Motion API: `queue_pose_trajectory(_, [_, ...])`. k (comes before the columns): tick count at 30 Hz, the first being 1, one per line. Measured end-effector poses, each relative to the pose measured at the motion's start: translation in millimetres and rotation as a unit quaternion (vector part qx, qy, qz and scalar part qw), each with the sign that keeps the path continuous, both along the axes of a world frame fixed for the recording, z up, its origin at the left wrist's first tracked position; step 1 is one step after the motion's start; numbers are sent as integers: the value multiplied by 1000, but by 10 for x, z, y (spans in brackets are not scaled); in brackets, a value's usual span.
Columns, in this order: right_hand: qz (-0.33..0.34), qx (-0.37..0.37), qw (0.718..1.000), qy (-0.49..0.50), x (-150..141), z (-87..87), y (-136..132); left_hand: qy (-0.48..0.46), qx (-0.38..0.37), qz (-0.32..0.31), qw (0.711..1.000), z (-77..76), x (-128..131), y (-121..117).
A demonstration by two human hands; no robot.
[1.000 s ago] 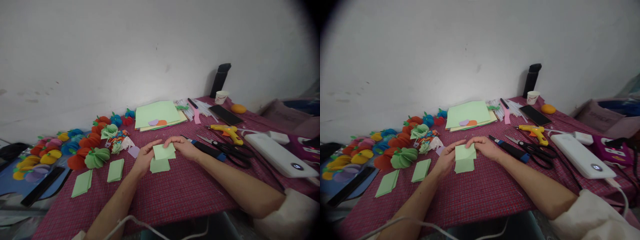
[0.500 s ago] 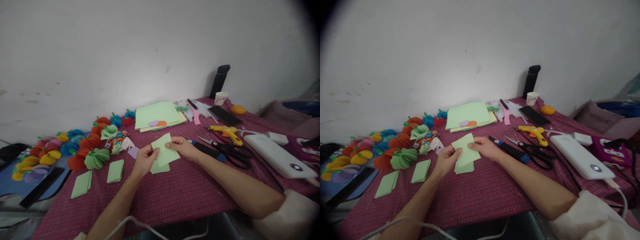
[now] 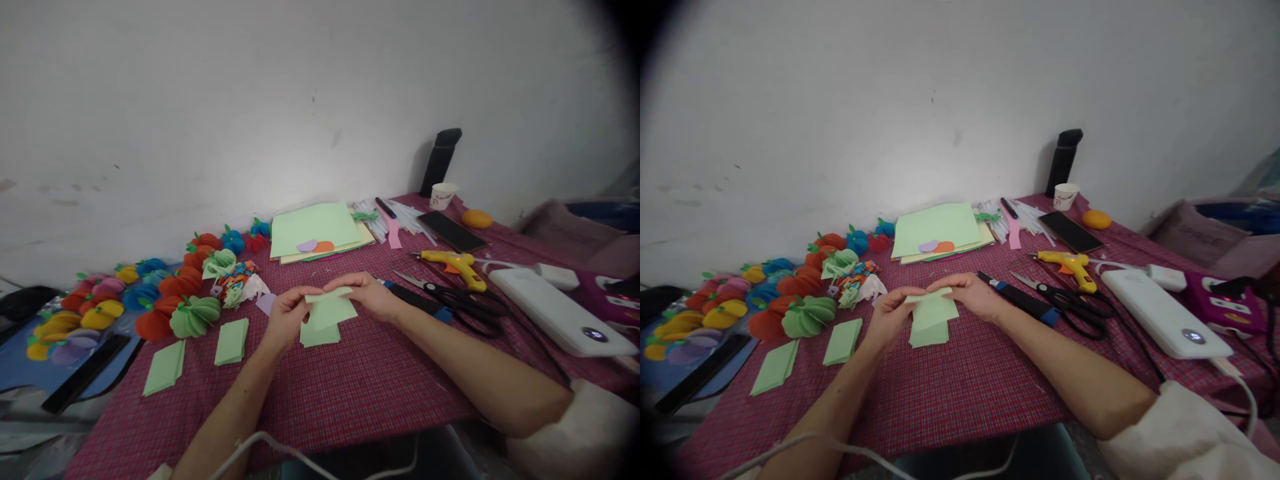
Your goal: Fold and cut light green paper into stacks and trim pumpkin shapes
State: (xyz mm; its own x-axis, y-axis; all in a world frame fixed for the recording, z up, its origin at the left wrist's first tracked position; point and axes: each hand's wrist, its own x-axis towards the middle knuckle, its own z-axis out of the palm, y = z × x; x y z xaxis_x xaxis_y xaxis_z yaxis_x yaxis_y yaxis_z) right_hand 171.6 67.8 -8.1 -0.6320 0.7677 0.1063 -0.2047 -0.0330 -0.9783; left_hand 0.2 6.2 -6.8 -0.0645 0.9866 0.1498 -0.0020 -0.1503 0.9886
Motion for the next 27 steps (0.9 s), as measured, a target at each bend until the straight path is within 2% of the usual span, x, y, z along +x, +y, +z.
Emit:
queue_pose_trajectory(7, [6,20,1000,12,0,-16,4,-47,0,-4,999,1,-15,-13])
queue_pose_trajectory(12, [10,29,999,8,2,-25,13,6,2,-2,1000,14,-37,-15])
queue_pose_trajectory(19, [16,15,1000,21,2,-33,16,79,74,-5,994,49,-60,-22])
queue_pose_trajectory(27, [29,75,997,-2,29,-4,24,106,84,2,991,73,-62,-23])
